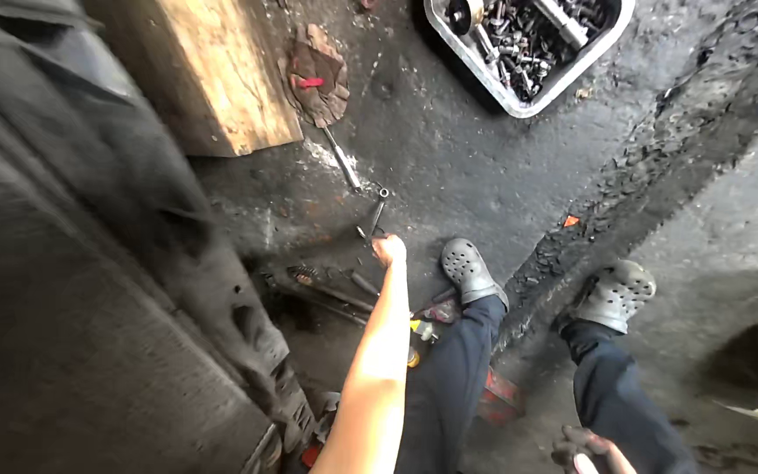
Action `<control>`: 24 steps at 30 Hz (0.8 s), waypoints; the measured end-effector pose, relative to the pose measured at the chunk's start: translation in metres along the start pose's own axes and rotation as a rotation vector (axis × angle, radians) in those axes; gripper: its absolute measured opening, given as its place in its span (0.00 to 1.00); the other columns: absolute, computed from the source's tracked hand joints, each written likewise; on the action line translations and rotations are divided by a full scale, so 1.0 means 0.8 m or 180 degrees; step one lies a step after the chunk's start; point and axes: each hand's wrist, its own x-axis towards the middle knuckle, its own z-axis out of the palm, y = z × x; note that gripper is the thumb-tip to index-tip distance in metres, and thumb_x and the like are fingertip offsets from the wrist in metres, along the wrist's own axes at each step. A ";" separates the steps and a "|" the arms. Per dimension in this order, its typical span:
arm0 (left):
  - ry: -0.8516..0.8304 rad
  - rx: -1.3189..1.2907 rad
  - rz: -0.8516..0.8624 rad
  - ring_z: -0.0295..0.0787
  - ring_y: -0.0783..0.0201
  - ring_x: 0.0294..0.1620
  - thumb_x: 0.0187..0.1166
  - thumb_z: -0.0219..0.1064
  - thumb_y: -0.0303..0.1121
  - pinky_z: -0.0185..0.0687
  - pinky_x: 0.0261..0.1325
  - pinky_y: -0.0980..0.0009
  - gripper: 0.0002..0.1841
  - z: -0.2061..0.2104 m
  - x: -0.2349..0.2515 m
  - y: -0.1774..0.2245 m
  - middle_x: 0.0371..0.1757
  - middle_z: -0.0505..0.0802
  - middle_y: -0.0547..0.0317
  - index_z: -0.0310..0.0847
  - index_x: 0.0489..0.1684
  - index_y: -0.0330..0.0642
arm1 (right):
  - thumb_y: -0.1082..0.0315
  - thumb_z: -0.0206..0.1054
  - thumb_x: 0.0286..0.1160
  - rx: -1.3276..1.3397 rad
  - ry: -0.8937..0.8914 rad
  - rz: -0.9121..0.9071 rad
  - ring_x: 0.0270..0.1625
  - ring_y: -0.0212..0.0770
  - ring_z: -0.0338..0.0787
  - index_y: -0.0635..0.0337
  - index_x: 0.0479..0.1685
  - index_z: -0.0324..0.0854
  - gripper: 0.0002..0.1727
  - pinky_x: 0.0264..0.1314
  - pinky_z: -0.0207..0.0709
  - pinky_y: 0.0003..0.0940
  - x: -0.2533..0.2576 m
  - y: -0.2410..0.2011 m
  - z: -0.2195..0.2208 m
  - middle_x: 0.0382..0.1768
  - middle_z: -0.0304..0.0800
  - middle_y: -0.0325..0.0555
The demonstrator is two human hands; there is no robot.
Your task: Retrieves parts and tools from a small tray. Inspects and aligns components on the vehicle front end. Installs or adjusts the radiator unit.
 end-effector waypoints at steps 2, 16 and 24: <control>-0.0056 0.0587 0.0156 0.76 0.42 0.81 0.91 0.51 0.43 0.70 0.79 0.45 0.25 -0.046 -0.015 -0.012 0.76 0.82 0.35 0.74 0.77 0.34 | 0.72 0.55 0.83 -0.0070 0.0045 0.0113 0.47 0.36 0.94 0.76 0.60 0.76 0.16 0.55 0.90 0.36 -0.003 -0.001 -0.001 0.48 0.92 0.50; -0.1356 0.1114 0.1425 0.88 0.41 0.67 0.90 0.51 0.38 0.81 0.68 0.38 0.22 -0.317 -0.351 -0.051 0.65 0.90 0.40 0.75 0.79 0.47 | 0.70 0.61 0.82 -0.0762 0.0387 -0.0302 0.52 0.52 0.92 0.73 0.69 0.78 0.20 0.60 0.85 0.52 -0.141 -0.051 -0.053 0.55 0.89 0.66; -0.2354 0.0919 0.2629 0.88 0.41 0.65 0.88 0.54 0.41 0.78 0.67 0.39 0.20 -0.558 -0.599 -0.111 0.58 0.92 0.38 0.85 0.62 0.36 | 0.52 0.38 0.97 0.0015 -0.0270 0.0087 0.42 0.50 0.93 0.53 0.96 0.36 0.34 0.44 0.88 0.48 -0.266 -0.204 -0.072 0.61 0.84 0.64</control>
